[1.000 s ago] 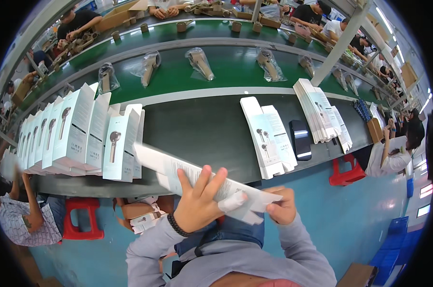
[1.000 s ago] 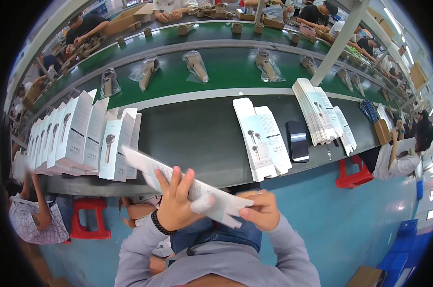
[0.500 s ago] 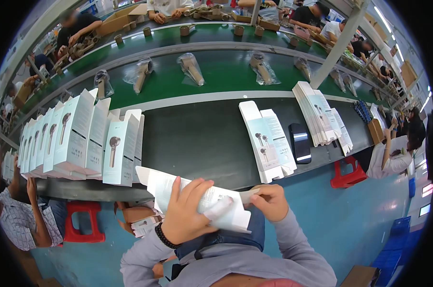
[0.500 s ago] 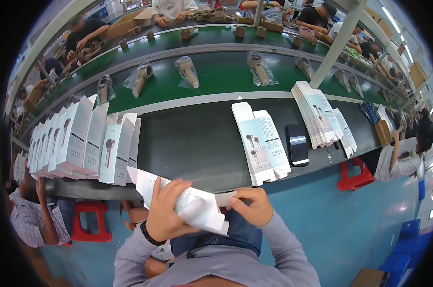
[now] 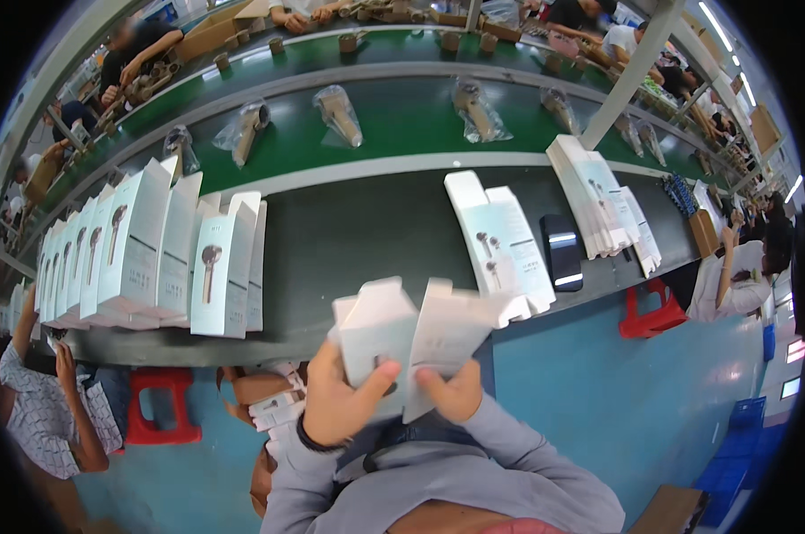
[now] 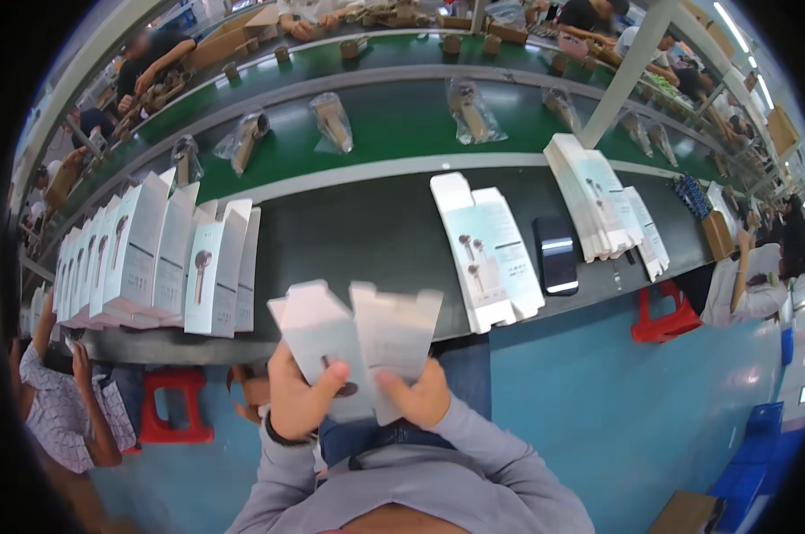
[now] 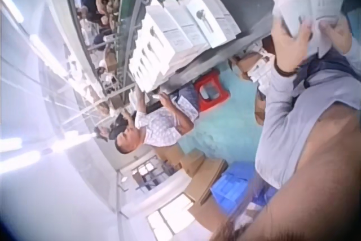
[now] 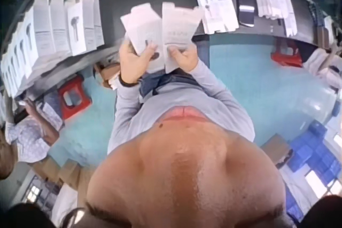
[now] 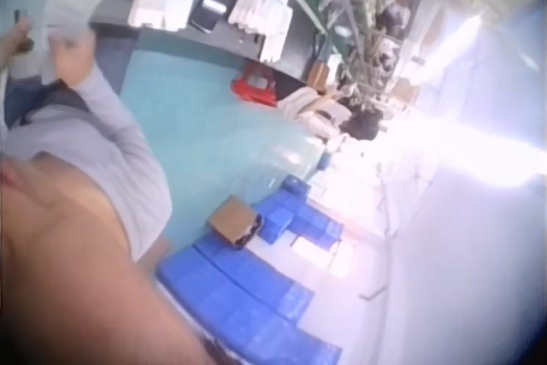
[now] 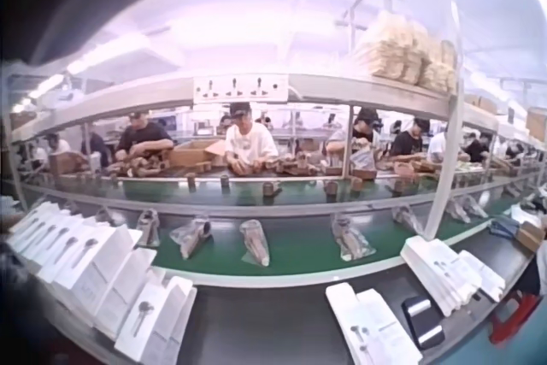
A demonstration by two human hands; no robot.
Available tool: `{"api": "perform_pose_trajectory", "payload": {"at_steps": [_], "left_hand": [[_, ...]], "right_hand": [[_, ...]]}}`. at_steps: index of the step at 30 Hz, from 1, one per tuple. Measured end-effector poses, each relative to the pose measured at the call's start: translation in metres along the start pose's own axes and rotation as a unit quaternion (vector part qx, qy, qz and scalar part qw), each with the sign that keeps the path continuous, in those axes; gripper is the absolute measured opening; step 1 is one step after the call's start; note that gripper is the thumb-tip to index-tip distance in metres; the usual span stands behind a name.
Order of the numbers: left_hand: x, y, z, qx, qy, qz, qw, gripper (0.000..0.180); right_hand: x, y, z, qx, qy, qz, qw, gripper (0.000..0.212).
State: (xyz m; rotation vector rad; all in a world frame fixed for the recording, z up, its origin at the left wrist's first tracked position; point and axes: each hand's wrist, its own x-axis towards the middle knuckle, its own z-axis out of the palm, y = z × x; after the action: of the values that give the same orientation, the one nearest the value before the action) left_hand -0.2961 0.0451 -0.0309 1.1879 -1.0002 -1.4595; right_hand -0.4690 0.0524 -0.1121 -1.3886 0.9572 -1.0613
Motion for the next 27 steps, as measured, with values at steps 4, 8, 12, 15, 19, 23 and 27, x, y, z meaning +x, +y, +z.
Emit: {"api": "perform_pose_trajectory", "payload": {"at_steps": [4,8,12,15,19,23,27], "left_hand": [[0.016,-0.056,-0.027,-0.201,-0.310,0.093,0.925,0.101],[0.027,-0.067,-0.005,-0.300,-0.293,0.102,0.902,0.119],[0.018,-0.063,-0.005,-0.040,-0.047,0.138,0.989,0.117],[0.021,-0.074,-0.002,0.159,-0.050,0.263,0.950,0.100],[0.018,-0.083,-0.004,0.297,-0.052,0.396,0.867,0.089],[0.023,-0.068,-0.016,0.309,-0.084,0.446,0.836,0.080],[0.026,-0.053,-0.020,0.305,-0.130,0.419,0.845,0.067]], "right_hand": [[0.015,-0.012,-0.006,0.139,-0.090,0.094,0.982,0.048],[0.018,0.007,0.000,0.191,-0.112,0.037,0.974,0.075],[0.022,0.007,-0.025,-0.047,-0.031,0.010,0.998,0.093],[0.019,0.005,-0.001,0.136,-0.031,-0.104,0.985,0.111],[0.009,0.019,0.013,0.123,0.048,-0.024,0.991,0.098],[0.009,0.024,0.006,0.043,0.052,-0.105,0.992,0.086],[0.011,0.026,-0.001,-0.020,0.040,-0.152,0.987,0.086]]}}
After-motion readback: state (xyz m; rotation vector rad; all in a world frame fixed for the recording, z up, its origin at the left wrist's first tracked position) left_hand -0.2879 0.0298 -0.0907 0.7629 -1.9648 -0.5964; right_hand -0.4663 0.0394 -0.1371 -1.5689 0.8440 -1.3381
